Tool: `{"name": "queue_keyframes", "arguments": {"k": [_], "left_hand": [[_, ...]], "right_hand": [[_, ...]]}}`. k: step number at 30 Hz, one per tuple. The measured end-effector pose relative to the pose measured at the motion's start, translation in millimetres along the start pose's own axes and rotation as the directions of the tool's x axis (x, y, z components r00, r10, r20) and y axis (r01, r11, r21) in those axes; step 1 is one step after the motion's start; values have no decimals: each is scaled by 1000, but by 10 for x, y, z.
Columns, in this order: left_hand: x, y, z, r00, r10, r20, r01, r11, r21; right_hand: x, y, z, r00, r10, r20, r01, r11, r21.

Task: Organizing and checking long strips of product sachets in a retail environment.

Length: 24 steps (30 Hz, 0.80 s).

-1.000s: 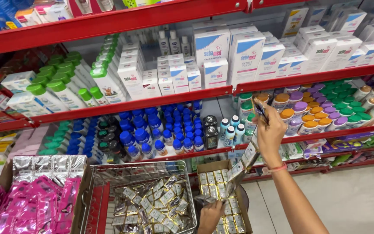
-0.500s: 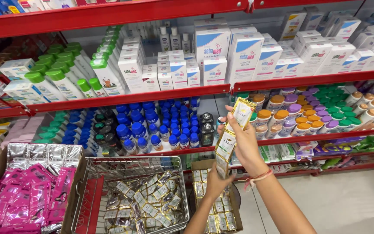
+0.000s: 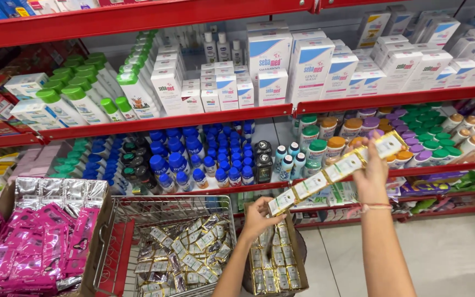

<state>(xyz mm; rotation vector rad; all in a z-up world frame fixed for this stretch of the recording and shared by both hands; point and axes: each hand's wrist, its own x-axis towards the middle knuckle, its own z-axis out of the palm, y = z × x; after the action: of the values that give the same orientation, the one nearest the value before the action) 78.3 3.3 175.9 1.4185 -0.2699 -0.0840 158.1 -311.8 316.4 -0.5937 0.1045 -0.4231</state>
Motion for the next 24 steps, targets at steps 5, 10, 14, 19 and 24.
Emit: {"name": "queue_keyframes", "arguments": {"k": [5, 10, 14, 19, 24], "left_hand": [[0, 390, -46, 999, -40, 27, 39, 999, 36], [96, 599, -71, 1000, -28, 0, 27, 988, 152], [210, 729, 58, 995, 55, -84, -50, 997, 65], [319, 943, 262, 977, 209, -50, -206, 977, 47], [427, 1165, 478, 970, 240, 33, -238, 920, 311]], "right_hand": [[307, 87, -838, 995, 31, -96, -27, 998, 51], [247, 473, -1492, 960, 74, -269, -88, 995, -39], [79, 1110, -2380, 834, 398, -382, -443, 896, -35], [-355, 1741, -3063, 745, 522, -414, -634, 748, -197], [-692, 1747, -2690, 781, 480, -400, -612, 461, -643]]}}
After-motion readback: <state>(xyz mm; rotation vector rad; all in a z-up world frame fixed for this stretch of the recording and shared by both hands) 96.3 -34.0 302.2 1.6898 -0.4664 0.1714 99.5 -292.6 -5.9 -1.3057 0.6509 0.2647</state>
